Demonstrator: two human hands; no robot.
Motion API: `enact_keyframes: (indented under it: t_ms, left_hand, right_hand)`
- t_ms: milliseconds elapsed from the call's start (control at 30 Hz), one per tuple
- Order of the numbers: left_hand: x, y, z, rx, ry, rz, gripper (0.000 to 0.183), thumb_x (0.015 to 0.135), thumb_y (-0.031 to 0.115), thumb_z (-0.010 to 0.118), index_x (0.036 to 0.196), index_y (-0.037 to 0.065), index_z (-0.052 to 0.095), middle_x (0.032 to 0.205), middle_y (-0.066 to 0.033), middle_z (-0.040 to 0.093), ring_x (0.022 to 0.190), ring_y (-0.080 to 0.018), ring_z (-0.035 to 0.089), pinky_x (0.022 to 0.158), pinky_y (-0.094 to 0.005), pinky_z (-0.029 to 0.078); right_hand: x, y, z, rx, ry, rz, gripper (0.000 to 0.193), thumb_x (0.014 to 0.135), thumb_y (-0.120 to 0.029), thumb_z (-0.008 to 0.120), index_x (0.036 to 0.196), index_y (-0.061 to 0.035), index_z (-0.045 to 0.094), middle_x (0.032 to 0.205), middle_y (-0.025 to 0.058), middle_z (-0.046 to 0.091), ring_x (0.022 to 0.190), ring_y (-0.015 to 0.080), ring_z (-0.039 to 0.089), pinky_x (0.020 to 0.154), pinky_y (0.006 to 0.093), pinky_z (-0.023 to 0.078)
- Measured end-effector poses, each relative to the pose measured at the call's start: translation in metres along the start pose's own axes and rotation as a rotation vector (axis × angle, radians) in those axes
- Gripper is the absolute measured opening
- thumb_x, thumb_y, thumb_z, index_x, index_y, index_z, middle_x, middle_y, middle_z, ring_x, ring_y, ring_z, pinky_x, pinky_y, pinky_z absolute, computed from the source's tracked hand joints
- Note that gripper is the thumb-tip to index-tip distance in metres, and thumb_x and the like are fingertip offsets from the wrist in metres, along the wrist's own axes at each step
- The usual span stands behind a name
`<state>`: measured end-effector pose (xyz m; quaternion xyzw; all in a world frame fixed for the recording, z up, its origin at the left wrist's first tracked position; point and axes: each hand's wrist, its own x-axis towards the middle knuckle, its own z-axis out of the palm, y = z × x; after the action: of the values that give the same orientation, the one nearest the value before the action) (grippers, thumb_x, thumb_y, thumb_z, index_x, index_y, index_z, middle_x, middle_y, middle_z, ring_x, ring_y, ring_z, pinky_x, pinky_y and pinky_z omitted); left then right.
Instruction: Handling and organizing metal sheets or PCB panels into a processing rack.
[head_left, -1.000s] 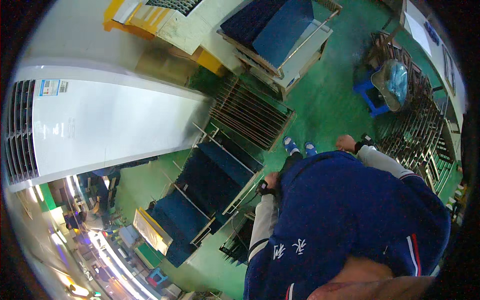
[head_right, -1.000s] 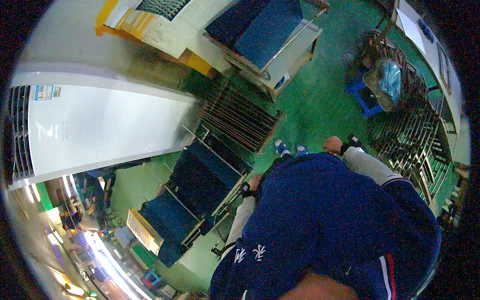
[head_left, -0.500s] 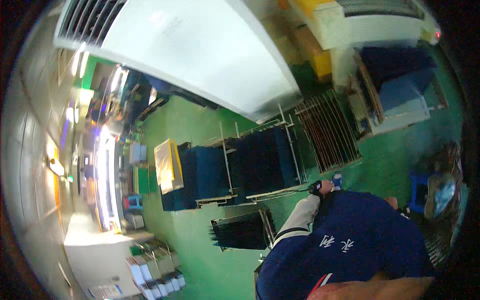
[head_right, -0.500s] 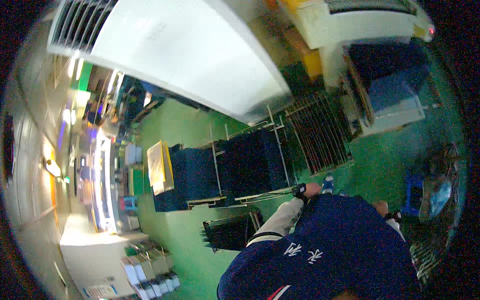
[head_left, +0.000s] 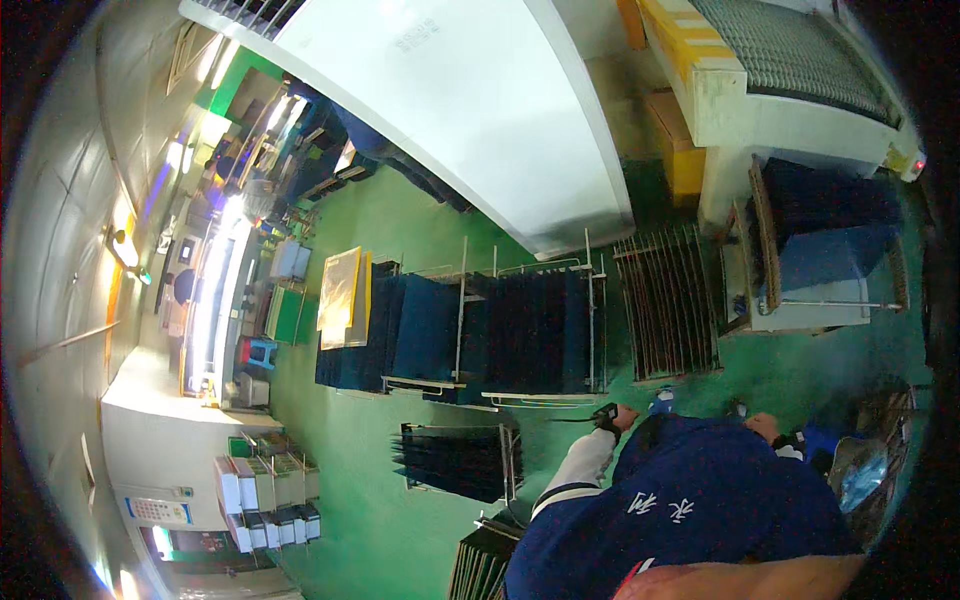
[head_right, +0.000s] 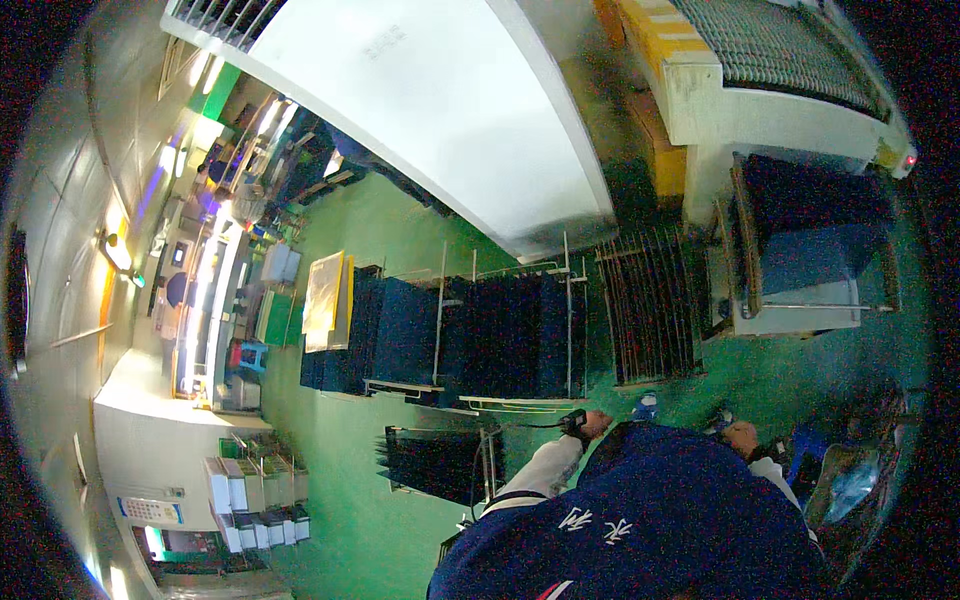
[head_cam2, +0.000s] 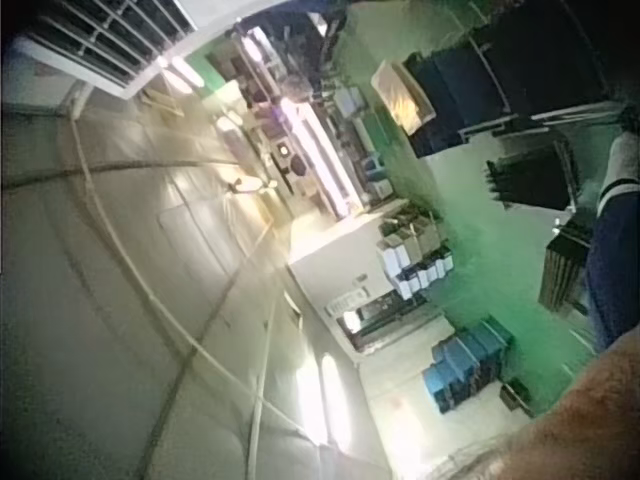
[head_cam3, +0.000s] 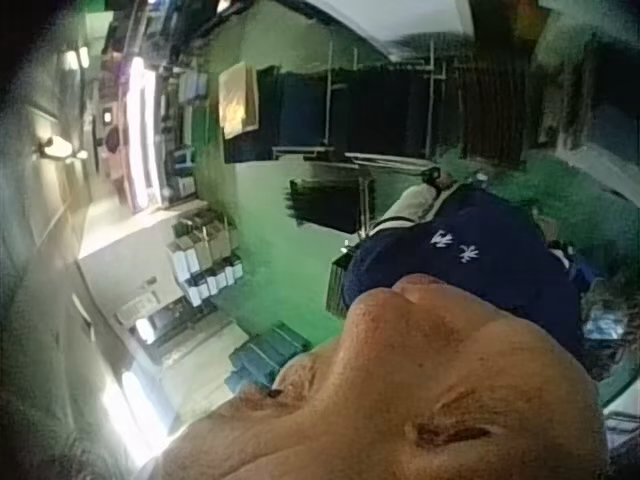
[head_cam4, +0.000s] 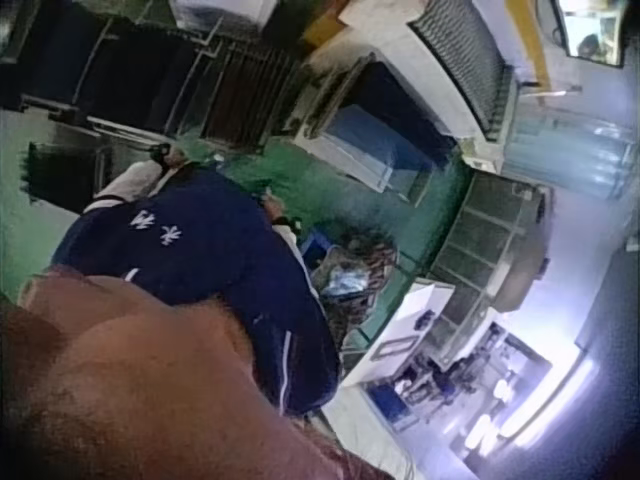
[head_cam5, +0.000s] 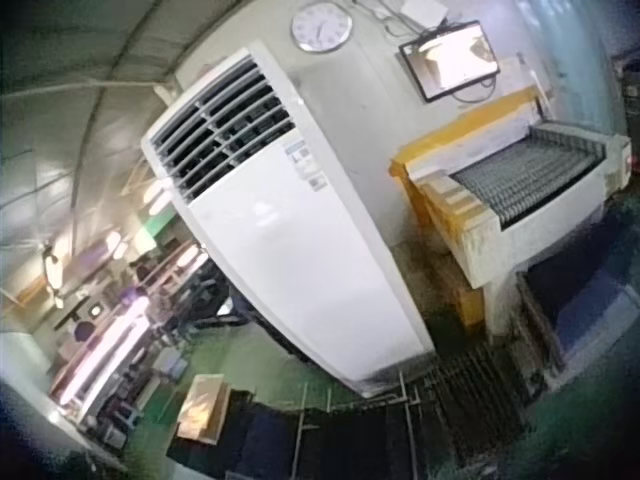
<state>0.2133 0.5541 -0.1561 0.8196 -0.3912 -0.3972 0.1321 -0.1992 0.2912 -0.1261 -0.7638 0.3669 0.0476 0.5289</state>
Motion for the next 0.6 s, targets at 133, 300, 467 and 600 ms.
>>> enact_keyframes:
  t_ms: [133, 300, 467, 600]
  left_hand:
    - [-0.011, 0.018, 0.022, -0.094, 0.075, -0.105, 0.019, 0.071, 0.027, 0.058, 0.072, 0.009, 0.064, 0.070, -0.0151, 0.062, 0.061, -0.0317, 0.060, 0.054, -0.0415, 0.047]
    - [0.025, 0.066, 0.047, -0.042, 0.053, -0.046, 0.022, 0.074, 0.029, 0.056, 0.074, 0.008, 0.065, 0.071, -0.0142, 0.063, 0.062, -0.0293, 0.061, 0.055, -0.0405, 0.047]
    - [0.053, 0.143, 0.064, 0.012, 0.011, 0.060, 0.026, 0.076, 0.031, 0.055, 0.076, 0.008, 0.066, 0.072, -0.0132, 0.063, 0.063, -0.0270, 0.061, 0.055, -0.0395, 0.046]
    - [0.079, 0.169, 0.120, -0.038, 0.091, 0.102, 0.029, 0.079, 0.033, 0.053, 0.078, 0.008, 0.067, 0.073, -0.0124, 0.064, 0.064, -0.0251, 0.061, 0.055, -0.0387, 0.045]
  right_hand:
    - [0.018, -0.025, -0.027, -0.383, -0.052, -0.334, 0.025, 0.073, -0.031, 0.059, 0.073, -0.0071, 0.064, 0.069, 0.0087, 0.062, 0.059, 0.0203, 0.059, 0.054, 0.0341, 0.045]
    - [-0.015, -0.028, -0.086, -0.042, 0.178, 0.169, 0.026, 0.079, -0.028, 0.059, 0.061, -0.0106, 0.061, 0.056, 0.0070, 0.053, 0.054, 0.0236, 0.054, 0.048, 0.0341, 0.040]
    - [-0.074, 0.116, -0.162, -0.685, 0.049, -0.510, 0.011, 0.067, -0.018, 0.060, 0.061, -0.0117, 0.055, 0.057, 0.0066, 0.052, 0.056, 0.0261, 0.053, 0.047, 0.0398, 0.036]
    - [-0.130, 0.210, -0.164, -0.772, 0.017, -0.219, 0.014, 0.074, -0.023, 0.057, 0.067, -0.0115, 0.062, 0.068, 0.0062, 0.061, 0.060, 0.0220, 0.056, 0.047, 0.0400, 0.039]
